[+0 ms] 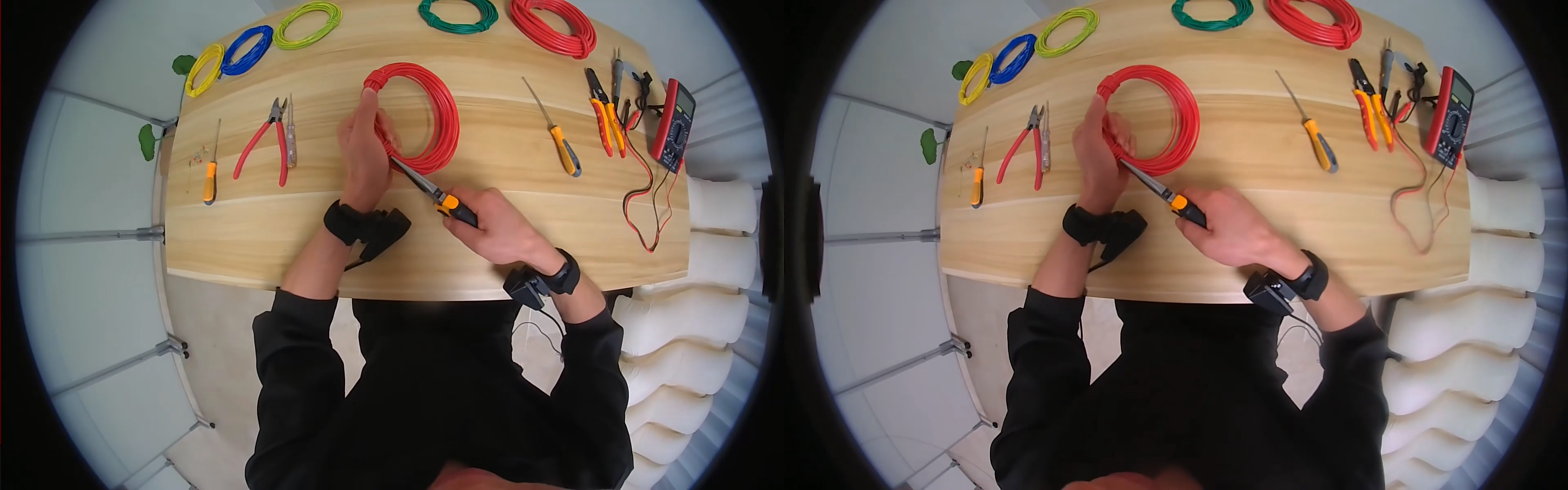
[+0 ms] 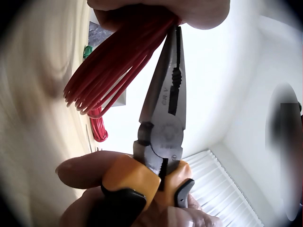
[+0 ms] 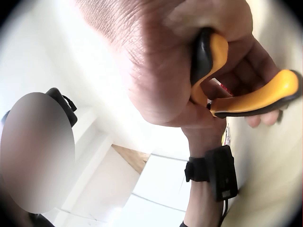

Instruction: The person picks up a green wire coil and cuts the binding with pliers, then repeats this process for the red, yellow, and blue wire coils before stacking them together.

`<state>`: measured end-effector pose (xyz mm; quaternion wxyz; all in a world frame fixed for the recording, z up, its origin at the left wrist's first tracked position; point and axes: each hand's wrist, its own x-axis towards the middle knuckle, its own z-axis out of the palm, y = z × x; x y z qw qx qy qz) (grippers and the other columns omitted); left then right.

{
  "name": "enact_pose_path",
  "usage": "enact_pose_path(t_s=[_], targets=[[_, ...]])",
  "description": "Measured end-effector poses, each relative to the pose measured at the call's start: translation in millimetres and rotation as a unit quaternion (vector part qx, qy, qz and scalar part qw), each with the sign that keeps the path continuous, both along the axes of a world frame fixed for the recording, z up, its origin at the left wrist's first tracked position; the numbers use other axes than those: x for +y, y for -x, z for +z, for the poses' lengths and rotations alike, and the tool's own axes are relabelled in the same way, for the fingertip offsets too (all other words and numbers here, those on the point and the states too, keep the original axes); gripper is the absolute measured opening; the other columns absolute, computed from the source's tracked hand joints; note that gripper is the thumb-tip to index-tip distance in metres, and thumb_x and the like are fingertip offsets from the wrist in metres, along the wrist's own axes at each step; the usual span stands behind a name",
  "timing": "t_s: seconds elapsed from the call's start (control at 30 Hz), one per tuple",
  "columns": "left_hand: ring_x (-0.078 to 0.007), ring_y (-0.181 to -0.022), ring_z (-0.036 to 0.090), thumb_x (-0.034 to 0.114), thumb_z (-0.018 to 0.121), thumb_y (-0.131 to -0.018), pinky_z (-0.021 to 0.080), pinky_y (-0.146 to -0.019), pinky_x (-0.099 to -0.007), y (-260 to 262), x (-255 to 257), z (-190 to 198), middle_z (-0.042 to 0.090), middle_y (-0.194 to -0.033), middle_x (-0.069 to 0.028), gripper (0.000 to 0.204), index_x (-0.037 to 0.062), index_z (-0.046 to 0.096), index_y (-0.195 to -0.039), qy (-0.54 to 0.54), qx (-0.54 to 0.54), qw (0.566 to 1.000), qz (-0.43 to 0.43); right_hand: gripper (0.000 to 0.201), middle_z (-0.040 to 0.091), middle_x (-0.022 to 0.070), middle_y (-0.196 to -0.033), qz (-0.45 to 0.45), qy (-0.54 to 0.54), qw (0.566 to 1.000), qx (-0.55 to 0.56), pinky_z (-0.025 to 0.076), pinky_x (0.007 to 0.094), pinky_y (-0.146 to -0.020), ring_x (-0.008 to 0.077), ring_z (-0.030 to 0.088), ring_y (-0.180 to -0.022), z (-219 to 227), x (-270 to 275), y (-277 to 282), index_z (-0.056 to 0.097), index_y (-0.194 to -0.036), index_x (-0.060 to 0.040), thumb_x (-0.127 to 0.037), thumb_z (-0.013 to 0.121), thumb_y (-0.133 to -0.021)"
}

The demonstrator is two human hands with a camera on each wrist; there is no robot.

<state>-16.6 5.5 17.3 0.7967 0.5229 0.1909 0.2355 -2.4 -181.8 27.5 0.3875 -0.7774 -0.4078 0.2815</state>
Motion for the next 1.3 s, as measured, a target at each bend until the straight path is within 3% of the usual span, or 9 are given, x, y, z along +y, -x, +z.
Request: enact_pose_path(t_s=[0.1,0.17,0.2,0.27,0.4,0.47,0.57,0.97,1.3], targets=[[-0.0114,-0.041,0.033,0.032,0.04,-0.091,0.031,-0.038,-0.0245,1.7,-0.7,2.1,0.033,-0.047,-0.0007,0.04,0.0098,0.035,-0.058,0.021,-0.026,0.999,-0.017,0.02,0.051,0.0169,-0.057,-0.009,-0.033,0.994,0.102,0.041,0.0389,-0.052,0.0315,0.053,-0.053,-3.3,1.4,1.8,0.055,-0.09,0.0013,-0.014,0.054,-0.077],[-0.0114,-0.041,0.032,0.032,0.039,-0.091,0.03,-0.038,-0.0245,2.3,-0.6,2.3,0.032,-0.047,-0.0006,0.04,0.0098,0.035,-0.059,0.019,-0.045,0.999,-0.023,0.02,0.051,0.0105,-0.056,0.002,-0.03,0.982,0.185,0.041,0.033,-0.051,0.0201,0.053,-0.052,-5.5,0.9,1.0,0.055,-0.092,0.0018,-0.014,0.053,-0.079],[-0.0114,-0.041,0.032,0.031,0.039,-0.091,0.03,-0.038,-0.0245,2.3,-0.3,2.4,0.031,-0.047,-0.0007,0.04,0.0098,0.034,-0.059,0.026,-0.059,0.997,-0.031,0.02,0.051,0.0105,-0.056,0.001,-0.031,0.982,0.186,0.041,0.033,-0.051,0.0201,0.053,-0.052,-6.0,0.6,1.3,0.055,-0.092,0.0018,-0.014,0.053,-0.079],[-0.0114,-0.041,0.031,0.031,0.039,-0.091,0.029,-0.038,-0.0245,2.4,0.1,2.3,0.031,-0.047,-0.0007,0.039,0.0098,0.034,-0.059,0.035,-0.073,0.996,-0.04,0.017,0.053,0.0049,-0.059,-0.006,-0.052,0.958,0.281,0.042,0.0271,-0.051,0.0111,0.051,-0.054,-6.7,-0.1,1.6,0.055,-0.09,0.0016,-0.013,0.053,-0.081],[-0.0111,-0.042,0.031,0.031,0.038,-0.092,0.028,-0.037,-0.0242,2.6,0.3,2.5,0.03,-0.047,-0.0008,0.04,0.01,0.034,-0.058,0.059,-0.087,0.993,-0.058,0.016,0.057,0.0032,-0.063,0.026,-0.048,0.948,0.314,0.043,0.0242,-0.053,0.0093,0.053,-0.056,-9.0,-1.6,-5.9,0.055,-0.09,0.0013,-0.013,0.052,-0.083],[-0.011,-0.042,0.03,0.031,0.037,-0.092,0.028,-0.037,-0.0241,2.8,0.3,2.6,0.03,-0.047,-0.0007,0.04,0.0101,0.034,-0.058,0.066,-0.086,0.992,-0.064,0.023,0.057,0.0057,-0.071,0.057,-0.04,0.927,0.369,0.043,0.0234,-0.056,0.0108,0.053,-0.062,-4.6,-2.4,-9.0,0.052,-0.105,0.0036,-0.006,0.046,-0.085],[-0.011,-0.042,0.03,0.032,0.037,-0.092,0.027,-0.037,-0.024,2.9,0.6,1.7,0.03,-0.047,-0.0006,0.04,0.0103,0.034,-0.058,0.068,-0.088,0.991,-0.071,0.025,0.058,0.0069,-0.071,0.059,-0.029,0.913,0.403,0.043,0.0236,-0.056,0.0114,0.053,-0.062,-2.3,-2.9,-11.8,0.051,-0.107,0.0046,-0.005,0.045,-0.085],[-0.0123,-0.039,0.032,0.032,0.037,-0.092,0.031,-0.037,-0.0256,1.8,-0.5,0.7,0.033,-0.046,-0.0023,0.04,0.0094,0.036,-0.058,0.126,-0.091,0.985,-0.077,0.031,0.061,0.0092,-0.081,0.103,-0.043,0.915,0.388,0.043,0.0253,-0.069,0.0138,0.055,-0.073,-3.4,-9.4,-22.2,0.051,-0.109,0.0055,-0.01,0.05,-0.082],[-0.0111,-0.044,0.031,0.034,0.038,-0.091,0.027,-0.04,-0.0247,2.5,-2.0,-0.7,0.03,-0.048,-0.0002,0.039,0.0105,0.035,-0.06,0.149,-0.077,0.982,-0.091,0.026,0.06,0.0085,-0.083,0.115,-0.043,0.926,0.356,0.043,0.0258,-0.07,0.0134,0.055,-0.076,-3.0,-11.2,-23.4,0.052,-0.104,0.0047,-0.009,0.049,-0.082]])
